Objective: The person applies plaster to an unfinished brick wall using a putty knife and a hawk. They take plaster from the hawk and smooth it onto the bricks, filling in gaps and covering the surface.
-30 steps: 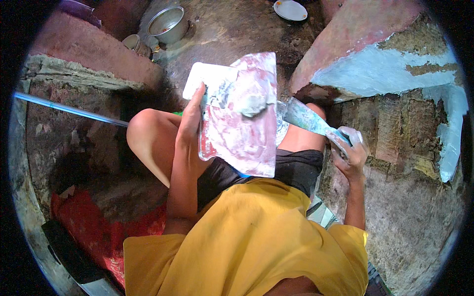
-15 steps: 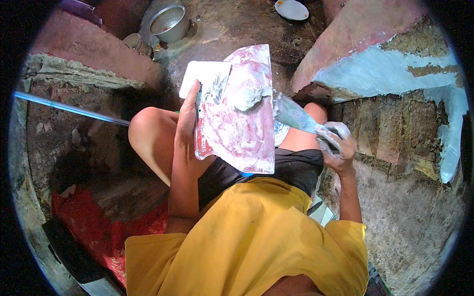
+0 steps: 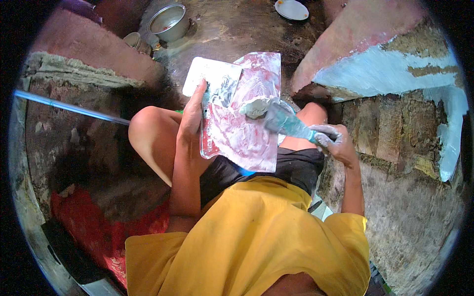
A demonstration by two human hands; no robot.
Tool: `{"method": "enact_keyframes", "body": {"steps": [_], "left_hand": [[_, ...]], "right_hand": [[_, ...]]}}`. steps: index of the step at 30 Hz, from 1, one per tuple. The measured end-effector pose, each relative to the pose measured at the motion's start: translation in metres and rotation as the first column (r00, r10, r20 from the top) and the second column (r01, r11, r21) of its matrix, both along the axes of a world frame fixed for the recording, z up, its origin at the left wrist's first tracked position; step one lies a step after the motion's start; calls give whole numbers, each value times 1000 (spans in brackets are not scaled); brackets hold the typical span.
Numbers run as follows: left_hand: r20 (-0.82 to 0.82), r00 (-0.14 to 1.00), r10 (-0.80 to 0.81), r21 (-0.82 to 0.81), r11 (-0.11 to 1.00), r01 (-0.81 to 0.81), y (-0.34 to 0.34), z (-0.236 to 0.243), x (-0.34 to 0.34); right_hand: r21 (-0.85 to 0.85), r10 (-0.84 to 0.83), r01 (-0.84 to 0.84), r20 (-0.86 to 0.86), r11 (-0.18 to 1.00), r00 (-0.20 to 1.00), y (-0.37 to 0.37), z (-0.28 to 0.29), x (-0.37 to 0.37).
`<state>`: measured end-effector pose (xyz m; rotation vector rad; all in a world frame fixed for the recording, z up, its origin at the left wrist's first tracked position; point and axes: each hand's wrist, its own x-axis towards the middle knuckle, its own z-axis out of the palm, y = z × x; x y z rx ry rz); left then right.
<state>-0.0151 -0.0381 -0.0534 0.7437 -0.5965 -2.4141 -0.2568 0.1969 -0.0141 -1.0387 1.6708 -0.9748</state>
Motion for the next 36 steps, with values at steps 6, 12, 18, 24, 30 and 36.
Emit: {"method": "enact_keyframes", "body": {"steps": [6, 12, 18, 24, 30, 36], "left_hand": [[178, 984, 32, -127, 992, -9, 5, 6, 6], [365, 898, -244, -157, 935, 318, -1, 3, 7], [434, 777, -457, -101, 832, 545, -9, -17, -2], [360, 828, -429, -58, 876, 479, -8, -19, -5], [403, 887, -226, -170, 934, 315, -7, -11, -7], [415, 897, -155, -233, 935, 269, -2, -11, -13]], "right_hand": [[103, -211, 220, -88, 970, 973, 21, 29, -13], [142, 113, -80, -246, 987, 963, 7, 70, -29], [247, 349, -287, -261, 925, 900, -6, 70, -41], [134, 408, -388, -198, 912, 891, -10, 44, -24], [138, 192, -158, -282, 978, 940, -6, 34, -4], [-25, 44, -66, -503, 998, 863, -8, 42, 11]]}}
